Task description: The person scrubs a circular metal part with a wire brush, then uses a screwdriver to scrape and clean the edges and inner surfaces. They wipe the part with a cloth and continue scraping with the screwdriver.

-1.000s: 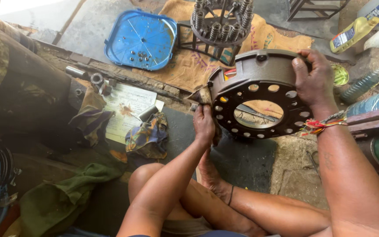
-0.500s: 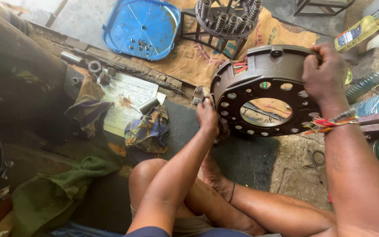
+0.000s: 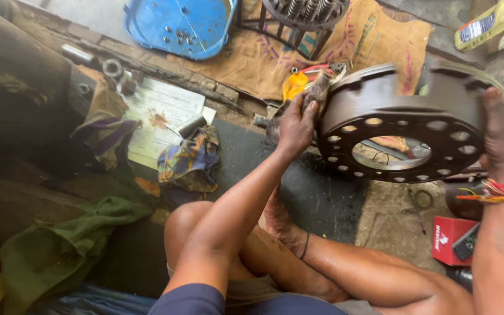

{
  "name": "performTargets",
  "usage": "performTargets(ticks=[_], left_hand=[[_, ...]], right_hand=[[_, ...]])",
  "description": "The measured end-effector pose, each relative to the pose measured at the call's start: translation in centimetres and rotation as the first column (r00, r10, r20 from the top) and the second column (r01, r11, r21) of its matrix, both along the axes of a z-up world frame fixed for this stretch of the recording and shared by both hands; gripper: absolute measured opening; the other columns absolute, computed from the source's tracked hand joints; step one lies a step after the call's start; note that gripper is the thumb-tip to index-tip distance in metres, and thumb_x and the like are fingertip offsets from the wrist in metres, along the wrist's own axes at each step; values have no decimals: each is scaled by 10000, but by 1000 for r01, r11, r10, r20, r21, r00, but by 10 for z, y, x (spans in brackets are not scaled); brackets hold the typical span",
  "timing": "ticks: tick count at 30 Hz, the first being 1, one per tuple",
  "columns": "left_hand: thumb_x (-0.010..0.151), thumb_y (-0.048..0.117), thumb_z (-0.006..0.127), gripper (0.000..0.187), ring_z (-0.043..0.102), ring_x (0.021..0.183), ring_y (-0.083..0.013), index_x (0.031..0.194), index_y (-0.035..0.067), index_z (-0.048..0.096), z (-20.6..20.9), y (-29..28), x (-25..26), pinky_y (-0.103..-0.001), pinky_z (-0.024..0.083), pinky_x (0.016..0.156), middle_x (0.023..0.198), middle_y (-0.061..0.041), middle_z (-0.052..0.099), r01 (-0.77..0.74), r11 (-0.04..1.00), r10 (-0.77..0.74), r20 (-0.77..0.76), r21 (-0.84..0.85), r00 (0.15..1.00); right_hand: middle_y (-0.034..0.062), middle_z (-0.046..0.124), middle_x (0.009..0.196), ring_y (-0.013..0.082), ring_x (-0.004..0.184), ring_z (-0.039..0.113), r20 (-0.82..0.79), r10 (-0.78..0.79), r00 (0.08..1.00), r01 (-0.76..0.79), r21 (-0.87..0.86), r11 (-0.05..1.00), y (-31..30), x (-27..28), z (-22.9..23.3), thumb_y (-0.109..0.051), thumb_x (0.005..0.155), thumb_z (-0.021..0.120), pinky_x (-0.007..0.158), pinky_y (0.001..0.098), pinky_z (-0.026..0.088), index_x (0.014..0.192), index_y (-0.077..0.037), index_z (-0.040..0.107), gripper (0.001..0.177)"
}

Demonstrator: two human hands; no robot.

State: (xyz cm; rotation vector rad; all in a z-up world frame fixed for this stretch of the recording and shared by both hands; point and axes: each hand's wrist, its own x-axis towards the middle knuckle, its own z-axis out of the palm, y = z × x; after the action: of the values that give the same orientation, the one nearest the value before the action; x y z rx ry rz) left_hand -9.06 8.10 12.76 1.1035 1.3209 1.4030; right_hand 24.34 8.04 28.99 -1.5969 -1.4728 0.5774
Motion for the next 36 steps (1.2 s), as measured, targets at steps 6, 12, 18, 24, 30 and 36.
performTargets(ticks=[6,12,18,24,30,36], left_hand=[[1017,210,557,350,676,1129,-332,1335,64,584,-24,-28,25,-417,508,967,1231,-198,689,148,979,-155,-36,-142,987],[995,165,547,206,660,1033,-361,1135,113,689,7,-22,5,-473,517,913,1177,-114,665,291,938,-345,-469,-186,813],[864,62,537,222,639,1066,-354,977,100,725,18,-28,-23,-479,541,895,1209,-70,672,449,893,-356,-647,-23,674],[904,115,539,214,658,1030,-342,1016,91,720,18,-33,-17,-489,558,822,1166,-65,660,448,855,-442,-819,-261,367],[953,135,504,276,671,986,-385,1186,89,643,23,-45,-17,-499,562,788,1144,-175,638,419,848,-481,-802,-324,354],[1074,188,424,349,728,914,-410,1355,-9,483,50,-53,-28,-511,578,795,1022,-248,722,416,701,-713,-584,-580,388]], right_hand=[[28,595,1111,108,928,571,-127,-4,992,-1,-41,999,-17,36,-4,-442,1092,697,784,267,501,1256,-64,563,433],[53,594,1213,133,1080,631,-211,-13,977,7,-27,1000,-7,28,-18,-457,1090,753,852,291,560,1337,-80,518,508],[33,610,1188,130,1053,639,-195,-43,980,33,-57,998,4,5,-7,-516,998,802,891,297,560,1307,-102,518,589],[53,601,1185,141,1059,632,-343,79,936,-85,-4,996,12,16,-20,-344,1054,858,1009,308,597,1307,-66,481,533],[17,667,1103,107,949,645,-284,24,959,-31,-21,999,11,-7,-2,-429,957,883,869,277,561,1218,-94,579,522],[44,655,1079,102,921,616,-251,114,961,-117,2,993,17,-8,4,-342,975,826,898,274,561,1179,-16,598,447]])
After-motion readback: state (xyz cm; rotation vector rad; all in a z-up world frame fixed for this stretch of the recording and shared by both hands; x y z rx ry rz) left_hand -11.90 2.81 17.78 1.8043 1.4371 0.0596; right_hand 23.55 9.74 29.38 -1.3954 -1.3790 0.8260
